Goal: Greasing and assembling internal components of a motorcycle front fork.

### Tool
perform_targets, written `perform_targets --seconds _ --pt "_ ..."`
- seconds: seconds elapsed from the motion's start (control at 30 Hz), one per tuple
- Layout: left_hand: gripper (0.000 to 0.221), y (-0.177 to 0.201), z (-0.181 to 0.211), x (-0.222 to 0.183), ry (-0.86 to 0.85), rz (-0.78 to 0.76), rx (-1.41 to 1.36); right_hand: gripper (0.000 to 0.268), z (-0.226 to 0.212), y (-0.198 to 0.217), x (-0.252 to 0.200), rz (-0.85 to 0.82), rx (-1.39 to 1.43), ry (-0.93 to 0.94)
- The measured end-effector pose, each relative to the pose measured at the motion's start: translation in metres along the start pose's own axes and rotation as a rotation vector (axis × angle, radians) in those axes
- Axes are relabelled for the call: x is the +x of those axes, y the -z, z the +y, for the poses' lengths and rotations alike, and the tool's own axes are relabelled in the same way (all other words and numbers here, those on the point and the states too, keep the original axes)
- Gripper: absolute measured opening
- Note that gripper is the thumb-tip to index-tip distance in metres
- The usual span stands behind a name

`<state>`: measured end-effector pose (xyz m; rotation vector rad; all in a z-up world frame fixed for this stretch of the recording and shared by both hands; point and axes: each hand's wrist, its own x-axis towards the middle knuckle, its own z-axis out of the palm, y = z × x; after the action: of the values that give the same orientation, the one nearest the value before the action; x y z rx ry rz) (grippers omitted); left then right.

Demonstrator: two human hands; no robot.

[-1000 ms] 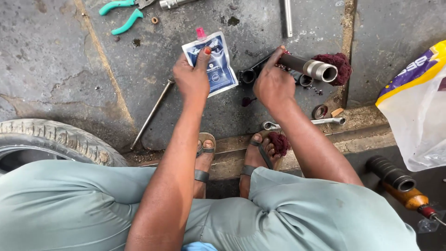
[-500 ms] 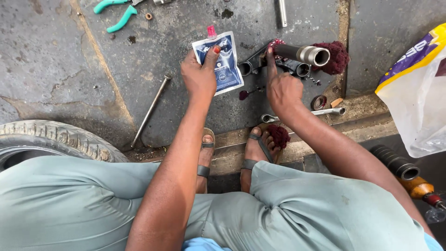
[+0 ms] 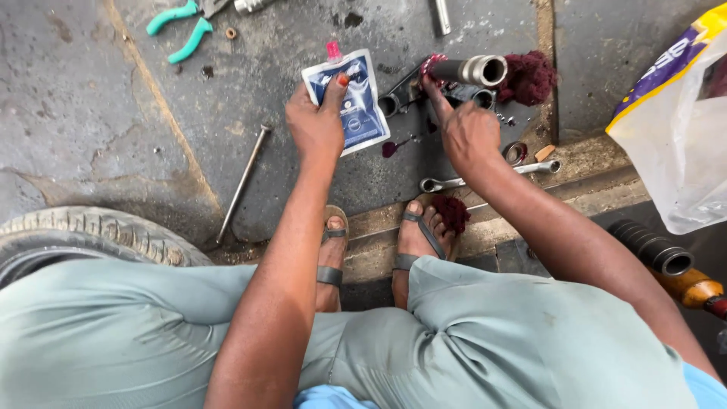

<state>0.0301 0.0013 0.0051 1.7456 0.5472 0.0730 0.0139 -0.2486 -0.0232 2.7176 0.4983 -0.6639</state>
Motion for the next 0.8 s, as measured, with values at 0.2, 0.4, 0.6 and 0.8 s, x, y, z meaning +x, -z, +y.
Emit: perform_targets --seconds 0.2,0.4,0.6,0.8 --pt "0.029 0.005 0.004 -0.002 -0.042 0.006 -0.003 0.079 0.028 0.039 -0.036 -0.084 0.187 -0.067" --pt "0.029 0.0 0.016 -0.009 0.077 -0.017 0.014 0.116 0.016 -0.018 0.0 0.085 2.223 -0.107" --pt "0.027 0.006 0.006 -0.009 0.006 -0.027 -0.059 0.127 -0.065 -0.072 0.027 0.271 1.966 -0.164" --pt "0.027 0.009 0.022 -0.012 0.038 -0.001 -0.018 0.125 -0.037 0.021 -0.026 -0.035 1.013 -0.285"
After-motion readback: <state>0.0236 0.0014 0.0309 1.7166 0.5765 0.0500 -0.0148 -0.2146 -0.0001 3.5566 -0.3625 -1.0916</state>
